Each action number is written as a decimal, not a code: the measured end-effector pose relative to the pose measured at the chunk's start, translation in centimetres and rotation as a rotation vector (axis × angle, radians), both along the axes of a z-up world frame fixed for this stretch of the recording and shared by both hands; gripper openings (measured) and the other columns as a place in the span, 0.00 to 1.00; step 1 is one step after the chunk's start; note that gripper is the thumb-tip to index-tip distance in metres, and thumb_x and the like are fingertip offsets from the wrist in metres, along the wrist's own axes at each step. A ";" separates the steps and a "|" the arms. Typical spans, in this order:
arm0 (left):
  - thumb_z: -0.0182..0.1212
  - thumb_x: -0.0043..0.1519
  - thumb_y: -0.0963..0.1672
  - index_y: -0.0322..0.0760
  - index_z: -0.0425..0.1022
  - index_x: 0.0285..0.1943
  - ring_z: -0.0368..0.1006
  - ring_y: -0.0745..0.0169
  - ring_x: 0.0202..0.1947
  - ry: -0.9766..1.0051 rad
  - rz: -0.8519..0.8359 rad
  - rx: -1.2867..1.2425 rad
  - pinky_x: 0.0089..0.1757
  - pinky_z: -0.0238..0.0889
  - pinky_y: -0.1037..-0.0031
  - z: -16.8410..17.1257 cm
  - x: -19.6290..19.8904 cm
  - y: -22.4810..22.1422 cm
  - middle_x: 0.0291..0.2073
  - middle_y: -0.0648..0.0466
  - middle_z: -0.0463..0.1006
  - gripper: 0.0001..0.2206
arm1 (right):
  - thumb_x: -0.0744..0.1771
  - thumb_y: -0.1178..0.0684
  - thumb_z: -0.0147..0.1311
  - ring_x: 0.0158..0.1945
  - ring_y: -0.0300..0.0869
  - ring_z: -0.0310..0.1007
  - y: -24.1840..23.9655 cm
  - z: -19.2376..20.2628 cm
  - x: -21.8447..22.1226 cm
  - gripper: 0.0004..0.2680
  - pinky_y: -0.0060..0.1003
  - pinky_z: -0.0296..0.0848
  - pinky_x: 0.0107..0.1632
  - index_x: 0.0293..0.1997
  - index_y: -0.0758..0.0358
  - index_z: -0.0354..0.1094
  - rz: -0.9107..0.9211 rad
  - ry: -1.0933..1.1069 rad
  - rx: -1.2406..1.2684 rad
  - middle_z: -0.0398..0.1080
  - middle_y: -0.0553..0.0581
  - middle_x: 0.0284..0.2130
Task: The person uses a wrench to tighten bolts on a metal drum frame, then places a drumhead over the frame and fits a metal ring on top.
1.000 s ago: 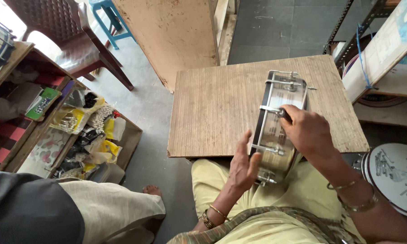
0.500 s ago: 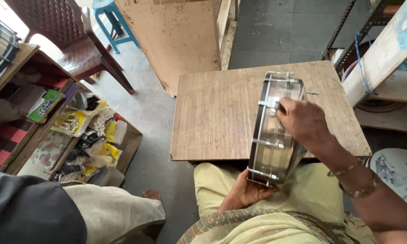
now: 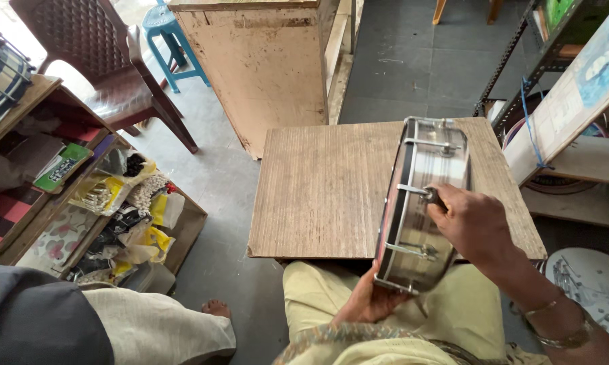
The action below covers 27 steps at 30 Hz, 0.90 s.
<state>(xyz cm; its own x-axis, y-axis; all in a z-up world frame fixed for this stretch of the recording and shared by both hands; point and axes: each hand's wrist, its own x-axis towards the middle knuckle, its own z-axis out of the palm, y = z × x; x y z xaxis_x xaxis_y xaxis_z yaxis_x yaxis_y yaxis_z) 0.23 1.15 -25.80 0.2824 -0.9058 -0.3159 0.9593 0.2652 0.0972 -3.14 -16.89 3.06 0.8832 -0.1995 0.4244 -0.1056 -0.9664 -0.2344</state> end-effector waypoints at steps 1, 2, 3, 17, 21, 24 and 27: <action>0.43 0.74 0.56 0.31 0.70 0.68 0.78 0.46 0.54 0.009 0.040 -0.021 0.53 0.77 0.57 -1.4 0.5 -1.0 0.58 0.42 0.78 0.28 | 0.64 0.51 0.61 0.30 0.51 0.78 -0.1 -0.2 0.2 0.12 0.45 0.76 0.36 0.51 0.59 0.74 0.002 0.012 0.004 0.78 0.60 0.31; 0.42 0.75 0.56 0.32 0.70 0.68 0.78 0.46 0.54 0.013 0.080 -0.045 0.53 0.75 0.56 -3.0 1.8 -2.5 0.58 0.43 0.78 0.27 | 0.64 0.51 0.61 0.30 0.51 0.79 -0.1 -0.6 0.4 0.12 0.44 0.77 0.35 0.52 0.58 0.73 -0.007 0.049 0.011 0.77 0.60 0.32; 0.42 0.76 0.56 0.33 0.70 0.68 0.77 0.46 0.53 0.018 0.121 -0.070 0.53 0.74 0.54 -4.0 2.7 -3.6 0.58 0.44 0.78 0.26 | 0.64 0.51 0.61 0.30 0.50 0.79 0.2 -1.2 0.7 0.13 0.43 0.77 0.35 0.53 0.58 0.72 -0.015 0.087 0.017 0.77 0.60 0.32; 0.44 0.72 0.57 0.33 0.67 0.69 0.76 0.45 0.54 -0.473 -0.335 0.432 0.54 0.71 0.57 -4.7 6.0 1.0 0.56 0.43 0.78 0.29 | 0.61 0.55 0.62 0.35 0.49 0.80 0.6 -6.2 -1.0 0.15 0.42 0.78 0.37 0.53 0.52 0.72 0.088 0.075 0.144 0.79 0.55 0.39; 0.47 0.72 0.54 0.32 0.67 0.69 0.75 0.46 0.57 -1.006 -0.017 0.930 0.54 0.70 0.59 -3.7 10.8 3.4 0.57 0.41 0.78 0.25 | 0.61 0.55 0.63 0.36 0.52 0.79 1.0 -7.0 -2.1 0.15 0.43 0.77 0.37 0.52 0.52 0.74 0.094 0.002 0.154 0.79 0.56 0.39; 0.50 0.73 0.52 0.32 0.68 0.69 0.75 0.46 0.59 -1.467 0.601 0.962 0.54 0.69 0.60 1.2 13.4 2.4 0.57 0.39 0.78 0.23 | 0.63 0.55 0.61 0.39 0.52 0.79 -0.2 -7.1 -2.2 0.14 0.42 0.77 0.39 0.53 0.54 0.74 0.133 -0.106 0.155 0.78 0.58 0.42; 0.51 0.71 0.50 0.34 0.65 0.70 0.72 0.45 0.62 -1.531 0.625 0.869 0.54 0.68 0.61 11.9 12.9 0.9 0.62 0.39 0.74 0.23 | 0.64 0.55 0.60 0.37 0.50 0.80 -0.1 -7.4 -2.3 0.12 0.40 0.77 0.37 0.52 0.55 0.75 0.154 -0.110 0.230 0.78 0.59 0.43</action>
<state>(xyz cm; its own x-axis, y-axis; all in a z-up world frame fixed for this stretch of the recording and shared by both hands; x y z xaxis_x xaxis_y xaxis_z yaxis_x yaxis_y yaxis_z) 13.17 2.03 -13.92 0.9167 -0.3176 0.2425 -0.2842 -0.0914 0.9544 -5.48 -16.95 -4.29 0.8619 -0.1690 0.4781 0.0758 -0.8893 -0.4509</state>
